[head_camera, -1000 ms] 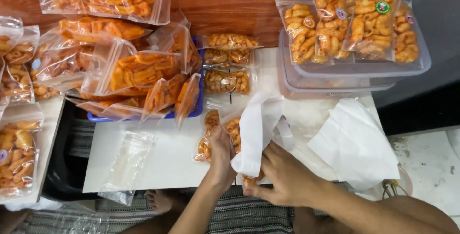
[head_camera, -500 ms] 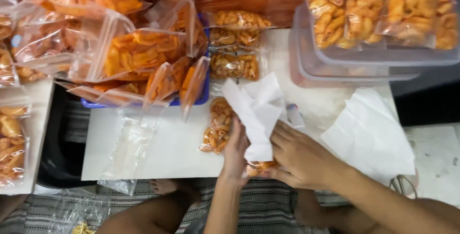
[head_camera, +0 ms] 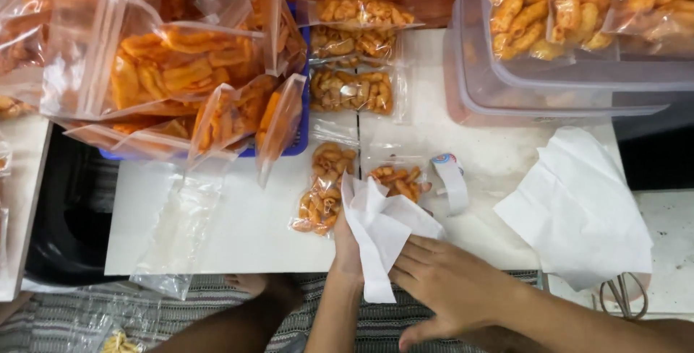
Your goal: The person wipes the exterior of multiple small plastic bags containing orange snacks using a white paper towel. They handle each bag individually, wiping it thoroughly before placing it on the table.
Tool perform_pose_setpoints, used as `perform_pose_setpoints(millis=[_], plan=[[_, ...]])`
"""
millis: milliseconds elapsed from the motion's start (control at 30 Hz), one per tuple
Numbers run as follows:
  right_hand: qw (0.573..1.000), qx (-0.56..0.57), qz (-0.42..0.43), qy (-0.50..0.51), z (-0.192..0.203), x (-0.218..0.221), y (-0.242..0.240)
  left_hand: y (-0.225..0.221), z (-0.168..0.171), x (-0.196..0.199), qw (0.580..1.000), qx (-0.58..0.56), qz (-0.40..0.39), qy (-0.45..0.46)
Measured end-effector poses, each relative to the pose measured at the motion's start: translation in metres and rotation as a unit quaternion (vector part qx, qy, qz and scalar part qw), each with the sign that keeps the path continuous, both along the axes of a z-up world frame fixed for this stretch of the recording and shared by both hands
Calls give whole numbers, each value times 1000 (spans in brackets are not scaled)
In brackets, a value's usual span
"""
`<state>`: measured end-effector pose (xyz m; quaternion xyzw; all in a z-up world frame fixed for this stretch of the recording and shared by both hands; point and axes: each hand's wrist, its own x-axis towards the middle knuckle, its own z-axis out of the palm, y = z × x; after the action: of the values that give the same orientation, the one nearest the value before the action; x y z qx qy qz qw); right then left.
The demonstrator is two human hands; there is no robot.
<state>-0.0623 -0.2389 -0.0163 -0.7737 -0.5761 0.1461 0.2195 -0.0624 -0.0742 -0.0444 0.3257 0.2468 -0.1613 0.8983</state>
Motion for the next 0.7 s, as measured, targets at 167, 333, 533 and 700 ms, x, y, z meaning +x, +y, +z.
perform_pose_setpoints(millis=[167,333,533,700], plan=[[987,-34,-138,-75,-5,23,-3,3,15,7,999,46,-21,20],[995,-17,-80,-53,15,-17,20,3,19,9,998,-59,-9,23],[975,-49,-165,-141,-14,-4,4,0,17,10,997,-28,-12,64],[992,-25,-111,-49,-26,-42,8,-2,-7,13,998,-47,43,14]])
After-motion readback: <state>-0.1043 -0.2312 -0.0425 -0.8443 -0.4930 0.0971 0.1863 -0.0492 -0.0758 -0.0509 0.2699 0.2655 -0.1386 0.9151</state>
